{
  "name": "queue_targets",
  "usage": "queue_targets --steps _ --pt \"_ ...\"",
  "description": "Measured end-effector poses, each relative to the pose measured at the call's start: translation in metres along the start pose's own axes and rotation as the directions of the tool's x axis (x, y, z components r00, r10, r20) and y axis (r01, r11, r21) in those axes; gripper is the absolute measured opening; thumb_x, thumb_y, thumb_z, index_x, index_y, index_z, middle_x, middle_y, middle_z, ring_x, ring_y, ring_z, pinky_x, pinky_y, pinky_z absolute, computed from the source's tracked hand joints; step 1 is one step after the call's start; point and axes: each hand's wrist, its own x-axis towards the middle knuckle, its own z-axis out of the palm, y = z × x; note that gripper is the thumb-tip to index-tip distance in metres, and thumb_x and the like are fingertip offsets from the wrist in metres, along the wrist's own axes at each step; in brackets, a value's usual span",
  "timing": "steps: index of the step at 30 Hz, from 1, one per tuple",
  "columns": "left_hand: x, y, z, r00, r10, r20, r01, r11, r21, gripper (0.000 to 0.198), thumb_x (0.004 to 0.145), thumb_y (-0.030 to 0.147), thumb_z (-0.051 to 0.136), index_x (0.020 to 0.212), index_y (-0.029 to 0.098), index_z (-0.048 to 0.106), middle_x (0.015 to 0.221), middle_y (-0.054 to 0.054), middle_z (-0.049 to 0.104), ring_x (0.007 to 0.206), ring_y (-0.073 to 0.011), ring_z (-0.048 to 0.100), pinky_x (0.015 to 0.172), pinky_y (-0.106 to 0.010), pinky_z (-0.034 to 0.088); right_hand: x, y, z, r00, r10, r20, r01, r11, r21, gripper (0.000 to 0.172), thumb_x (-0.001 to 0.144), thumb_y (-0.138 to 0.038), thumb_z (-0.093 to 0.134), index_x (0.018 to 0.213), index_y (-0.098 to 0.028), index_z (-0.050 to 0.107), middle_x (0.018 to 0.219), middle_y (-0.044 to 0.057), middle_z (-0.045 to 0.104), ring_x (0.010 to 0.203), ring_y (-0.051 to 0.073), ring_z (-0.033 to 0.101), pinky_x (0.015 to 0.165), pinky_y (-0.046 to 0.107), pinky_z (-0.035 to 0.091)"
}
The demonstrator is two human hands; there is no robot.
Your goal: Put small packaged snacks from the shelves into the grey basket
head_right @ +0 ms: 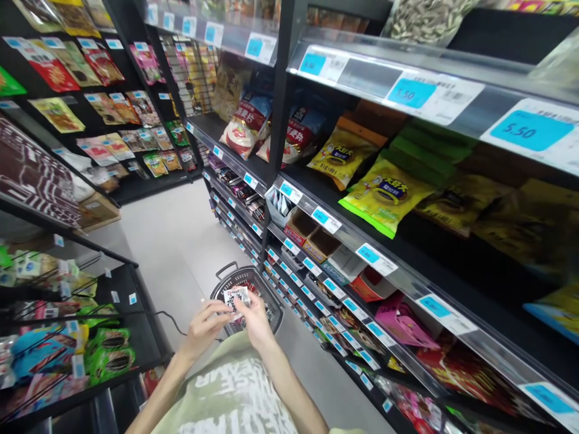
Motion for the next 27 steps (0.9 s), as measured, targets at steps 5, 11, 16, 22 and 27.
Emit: queue_targets --steps 5,11,16,22,27 --pt "-0.008 -0.004 0.006 0.991 0.005 0.132 -0.013 0.998 0.054 0.02 0.087 0.003 0.06 0.092 0.021 0.067 0.085 -0.002 0.069 0.08 -0.0142 0.058 0.072 -0.026 0.048 -0.002 -0.004 -0.006 0.964 -0.179 0.199 0.248 0.879 -0.407 0.027 0.088 -0.037 0.066 0.109 -0.023 0.075 0.113 0.007 0.07 0.109 0.022 0.063 0.101 0.035 0.046" --pt "-0.017 0.001 0.01 0.981 -0.043 0.19 0.015 0.989 0.149 0.02 0.092 0.007 0.05 0.088 0.019 0.065 0.08 -0.002 0.065 0.073 -0.0132 0.058 0.067 -0.023 0.047 -0.004 -0.002 -0.009 0.936 -0.168 0.309 0.328 0.739 -0.589 0.031 0.097 -0.035 0.052 0.118 -0.024 0.072 0.119 0.009 0.07 0.114 0.021 0.063 0.105 0.037 0.045" --pt "-0.025 0.006 0.015 0.961 -0.134 0.24 0.082 0.973 0.215 0.027 0.092 0.003 0.041 0.091 0.017 0.063 0.084 -0.005 0.063 0.074 -0.0148 0.058 0.066 -0.024 0.047 -0.003 -0.004 -0.008 0.92 -0.149 0.363 0.357 0.702 -0.617 0.032 0.097 -0.031 0.05 0.117 -0.022 0.073 0.12 0.008 0.07 0.115 0.02 0.063 0.106 0.036 0.046" --pt "-0.029 0.003 0.014 0.933 -0.272 0.234 0.236 0.956 0.172 0.02 0.097 0.01 0.043 0.095 0.017 0.062 0.086 -0.003 0.061 0.076 -0.0135 0.059 0.07 -0.024 0.047 0.004 0.008 -0.028 0.973 0.009 0.231 0.128 0.81 -0.573 0.035 0.09 -0.041 0.061 0.118 -0.022 0.07 0.102 0.006 0.074 0.086 0.022 0.07 0.078 0.035 0.058" --pt "-0.027 -0.005 0.01 0.94 -0.25 0.232 0.228 0.967 0.116 0.02 0.099 0.013 0.044 0.098 0.019 0.063 0.095 -0.004 0.066 0.085 -0.0138 0.06 0.075 -0.025 0.047 0.006 0.023 -0.051 0.972 0.104 0.213 -0.044 0.963 -0.267 0.052 0.078 -0.038 0.077 0.124 -0.021 0.063 0.109 0.007 0.071 0.08 0.018 0.068 0.06 0.025 0.056"
